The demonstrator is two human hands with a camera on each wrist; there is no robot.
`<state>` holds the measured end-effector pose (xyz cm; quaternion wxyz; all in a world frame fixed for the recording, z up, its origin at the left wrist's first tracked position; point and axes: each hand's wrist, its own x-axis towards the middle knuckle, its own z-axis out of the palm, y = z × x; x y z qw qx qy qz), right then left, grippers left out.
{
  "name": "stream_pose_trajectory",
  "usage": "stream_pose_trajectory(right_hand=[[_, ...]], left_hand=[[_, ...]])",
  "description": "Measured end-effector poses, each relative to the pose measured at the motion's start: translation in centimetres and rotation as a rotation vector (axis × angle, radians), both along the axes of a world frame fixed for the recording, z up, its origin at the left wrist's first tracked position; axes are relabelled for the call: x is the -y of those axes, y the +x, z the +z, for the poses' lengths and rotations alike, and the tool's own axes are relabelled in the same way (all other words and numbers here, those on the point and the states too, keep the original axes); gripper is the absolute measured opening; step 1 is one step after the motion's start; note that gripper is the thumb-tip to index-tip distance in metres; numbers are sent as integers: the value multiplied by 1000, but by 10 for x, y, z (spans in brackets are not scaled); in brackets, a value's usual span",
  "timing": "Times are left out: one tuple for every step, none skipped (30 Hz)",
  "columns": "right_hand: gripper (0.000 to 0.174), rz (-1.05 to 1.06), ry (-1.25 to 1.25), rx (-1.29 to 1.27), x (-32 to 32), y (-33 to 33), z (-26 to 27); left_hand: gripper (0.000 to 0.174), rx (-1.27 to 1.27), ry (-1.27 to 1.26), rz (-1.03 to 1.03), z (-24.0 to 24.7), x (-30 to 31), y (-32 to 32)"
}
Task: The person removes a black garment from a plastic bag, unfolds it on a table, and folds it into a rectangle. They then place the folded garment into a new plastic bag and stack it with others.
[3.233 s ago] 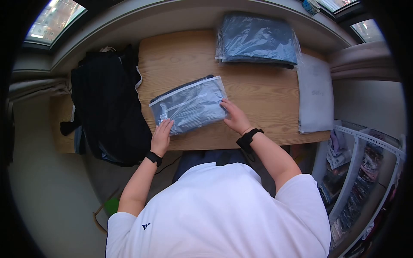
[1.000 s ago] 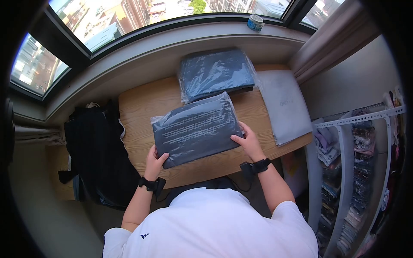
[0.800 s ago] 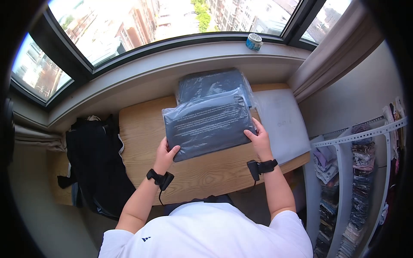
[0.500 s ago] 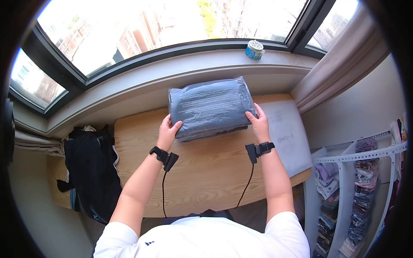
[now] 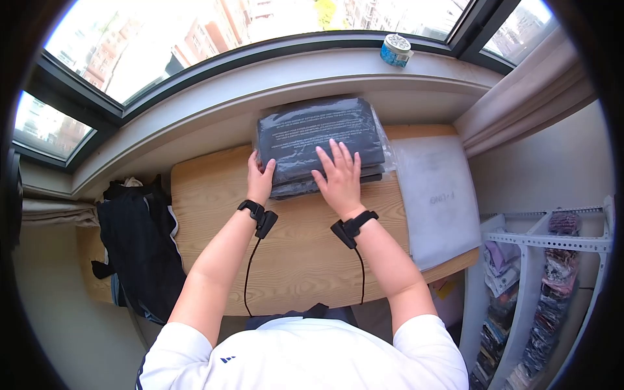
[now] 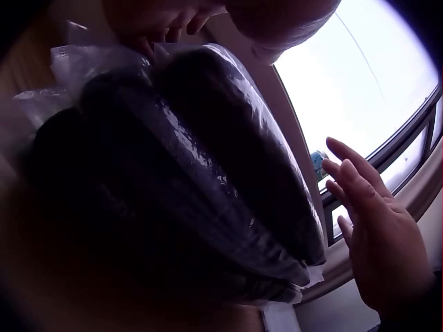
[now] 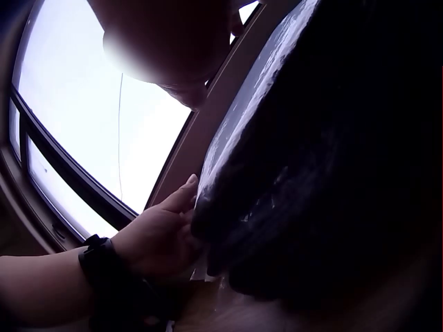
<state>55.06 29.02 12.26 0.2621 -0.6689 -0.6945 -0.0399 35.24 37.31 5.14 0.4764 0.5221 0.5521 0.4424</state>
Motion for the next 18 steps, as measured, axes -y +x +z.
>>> stream_pose_trajectory(right_hand=[[54,-35,-88,14,-2,-16,-6],[56,-66,-189,31,-1,-27,-21],[60,-84,-146,80,-4,-30,-42],[63,-92,-163,129,-7,-30,-48],[64,-103,-162,139,-8,-29,-52],[64,-106,-150,141,-10,-31,-55],[65,-112,-178,137,-10,-33,-53],[65,-112,-202,131,-10,-33,-49],[67,-94,-227,125,-8,-32,-46],[69,-75,-246,125,-6,-29,-43],[69,-55,-232,83,-5,-26,-39],[69,-38,-219,45,-1,-23,-37],[67,-108,-121,58,5,-20,-39],[66,-182,-20,70,13,-21,-41],[64,-224,-2,73,26,-24,-40],[62,-272,15,78,42,-28,-39],[62,-278,-44,41,58,-32,-42],[62,-286,-106,7,74,-38,-47]], left_hand=[[63,7,61,71,1,4,3],[65,-35,131,65,1,6,0],[64,-44,155,98,1,8,-4],[64,-57,185,132,2,11,-9],[64,-62,167,152,1,18,-16],[64,-80,166,147,3,23,-27],[63,-107,168,148,6,30,-43],[63,-97,153,159,4,39,-59],[63,-161,150,183,3,49,-76],[62,-219,149,209,3,60,-97],[62,-234,158,253,5,71,-121],[62,-282,140,286,7,85,-143],[62,-327,120,316,7,98,-165],[62,-333,127,354,8,110,-189],[63,-409,127,410,7,123,-217],[65,-483,126,461,7,136,-245],[67,-528,100,523,7,148,-271],[70,-571,71,580,8,160,-296]])
